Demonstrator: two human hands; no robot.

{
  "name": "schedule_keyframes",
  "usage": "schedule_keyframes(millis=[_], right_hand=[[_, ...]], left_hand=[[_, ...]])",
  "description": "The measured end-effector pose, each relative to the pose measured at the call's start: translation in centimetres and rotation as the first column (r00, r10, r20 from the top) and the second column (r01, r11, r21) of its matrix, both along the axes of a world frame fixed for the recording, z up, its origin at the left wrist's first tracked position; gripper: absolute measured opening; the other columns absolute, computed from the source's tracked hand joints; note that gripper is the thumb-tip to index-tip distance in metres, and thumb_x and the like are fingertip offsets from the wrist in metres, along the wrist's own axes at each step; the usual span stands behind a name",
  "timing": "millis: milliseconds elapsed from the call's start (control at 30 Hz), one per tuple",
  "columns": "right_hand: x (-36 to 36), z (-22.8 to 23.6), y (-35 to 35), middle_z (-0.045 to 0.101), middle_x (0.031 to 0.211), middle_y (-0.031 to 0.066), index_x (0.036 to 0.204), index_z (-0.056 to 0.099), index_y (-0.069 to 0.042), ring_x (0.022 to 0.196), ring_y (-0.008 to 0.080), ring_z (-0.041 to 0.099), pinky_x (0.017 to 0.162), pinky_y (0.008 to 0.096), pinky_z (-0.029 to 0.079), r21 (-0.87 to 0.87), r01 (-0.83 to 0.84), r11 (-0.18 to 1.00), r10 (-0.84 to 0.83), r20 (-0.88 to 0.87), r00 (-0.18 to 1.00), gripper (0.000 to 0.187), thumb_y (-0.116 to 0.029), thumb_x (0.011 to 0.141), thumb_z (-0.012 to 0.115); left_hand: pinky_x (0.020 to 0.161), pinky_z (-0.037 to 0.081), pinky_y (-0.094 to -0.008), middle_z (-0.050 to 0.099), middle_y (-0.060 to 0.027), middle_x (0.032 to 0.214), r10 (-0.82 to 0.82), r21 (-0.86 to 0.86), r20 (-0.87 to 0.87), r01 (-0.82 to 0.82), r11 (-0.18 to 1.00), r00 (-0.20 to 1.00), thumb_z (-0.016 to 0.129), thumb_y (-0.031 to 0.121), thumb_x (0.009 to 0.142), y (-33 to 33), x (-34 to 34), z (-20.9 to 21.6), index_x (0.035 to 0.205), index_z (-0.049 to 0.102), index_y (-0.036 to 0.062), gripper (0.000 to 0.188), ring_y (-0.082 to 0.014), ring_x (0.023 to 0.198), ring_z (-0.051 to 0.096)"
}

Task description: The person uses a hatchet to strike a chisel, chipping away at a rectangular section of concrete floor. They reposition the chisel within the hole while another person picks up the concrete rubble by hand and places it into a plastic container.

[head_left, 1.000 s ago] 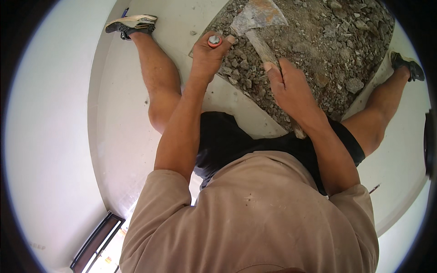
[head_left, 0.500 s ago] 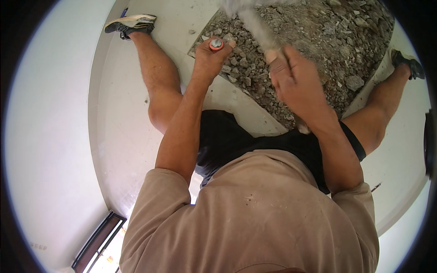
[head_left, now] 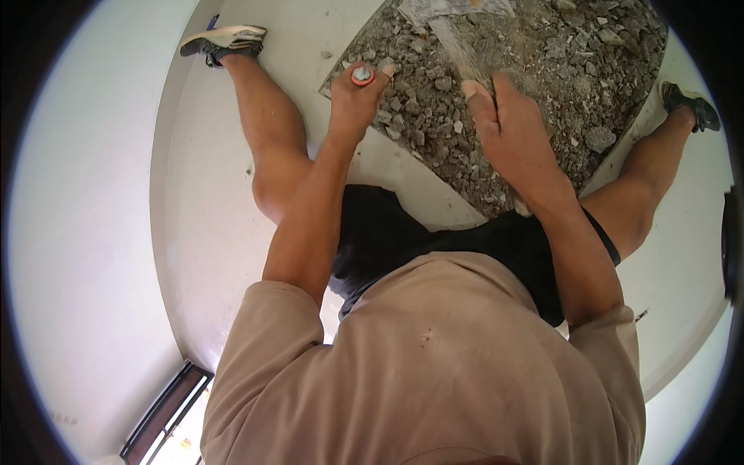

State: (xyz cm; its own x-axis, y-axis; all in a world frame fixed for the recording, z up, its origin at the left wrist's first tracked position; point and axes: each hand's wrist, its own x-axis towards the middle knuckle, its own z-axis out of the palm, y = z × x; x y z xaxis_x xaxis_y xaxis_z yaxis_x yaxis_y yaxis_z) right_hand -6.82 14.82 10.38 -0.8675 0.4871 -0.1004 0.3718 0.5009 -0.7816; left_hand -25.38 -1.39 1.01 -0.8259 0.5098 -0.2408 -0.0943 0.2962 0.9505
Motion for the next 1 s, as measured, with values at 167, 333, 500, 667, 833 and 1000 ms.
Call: schedule_keyframes(millis=[167,333,500,667,833,1000], right_hand=[[1.1,0.2,-0.2,0.054,0.064,0.0221,0.089,0.050,0.003,0.053,0.0336,0.049,0.055,0.0462,0.041,-0.160,0.042,0.986,-0.045,-0.015,0.999,0.036,-0.029,0.104,0.056],[2.0,-1.0,-0.2,0.053,0.062,0.0195,0.089,0.052,0.003,0.053,0.0302,0.052,0.054,0.0442,0.041,-0.172,0.056,0.984,-0.050,0.035,0.998,0.036,-0.028,0.104,0.057],[1.2,1.5,-0.2,0.056,0.064,0.0174,0.091,0.054,0.003,0.054,0.0288,0.055,0.053,0.0406,0.042,-0.300,0.041,0.953,-0.082,-0.124,0.989,0.032,-0.026,0.103,0.059],[0.8,-1.6,-2.2,0.060,0.067,0.0225,0.092,0.053,0.005,0.063,0.0442,0.062,0.056,0.0479,0.047,0.055,0.101,0.993,-0.069,-0.414,0.908,0.030,-0.023,0.101,0.059],[1.4,-2.9,-0.2,0.059,0.067,0.0249,0.090,0.052,0.005,0.065,0.0477,0.061,0.057,0.0519,0.046,0.075,-0.110,0.991,0.108,0.028,0.994,0.031,-0.023,0.102,0.058],[2.2,-0.4,0.2,0.055,0.065,0.0251,0.089,0.051,0.004,0.059,0.0446,0.056,0.057,0.0519,0.042,-0.052,0.016,0.999,-0.014,0.054,0.998,0.035,-0.027,0.104,0.056]], left_hand=[[0.054,0.038,-0.0240,0.057,0.0022,0.067,-0.019,0.046,0.024,0.018,0.999,1.000,0.075,0.012,0.089,0.1,0.3,-0.3,0.079,0.059,0.0080,0.019,-0.0059,0.060,0.048],[0.053,0.035,-0.0273,0.046,0.0067,0.064,-0.034,0.001,0.008,0.034,0.999,0.999,0.078,0.018,0.089,1.0,1.1,-0.9,0.071,0.053,0.0076,0.033,-0.0059,0.059,0.038],[0.056,0.038,-0.0301,0.046,0.0048,0.063,-0.060,-0.072,-0.057,0.056,0.996,0.997,0.077,0.019,0.089,0.9,1.4,-1.4,0.071,0.053,0.0049,0.033,-0.0081,0.062,0.039],[0.057,0.039,-0.0295,0.048,0.0046,0.064,-0.029,-0.079,-0.046,0.025,0.997,0.999,0.078,0.019,0.089,1.2,2.1,-0.4,0.073,0.055,0.0041,0.032,-0.0075,0.062,0.041],[0.056,0.040,-0.0266,0.055,0.0026,0.067,-0.124,-0.119,-0.052,0.118,0.986,0.991,0.076,0.015,0.088,0.8,1.8,-0.7,0.080,0.059,0.0070,0.021,-0.0068,0.062,0.048],[0.056,0.038,-0.0259,0.052,0.0054,0.067,-0.023,0.091,0.056,0.018,0.996,0.998,0.078,0.017,0.090,1.4,2.5,0.3,0.076,0.058,0.0088,0.026,-0.0053,0.061,0.044]])
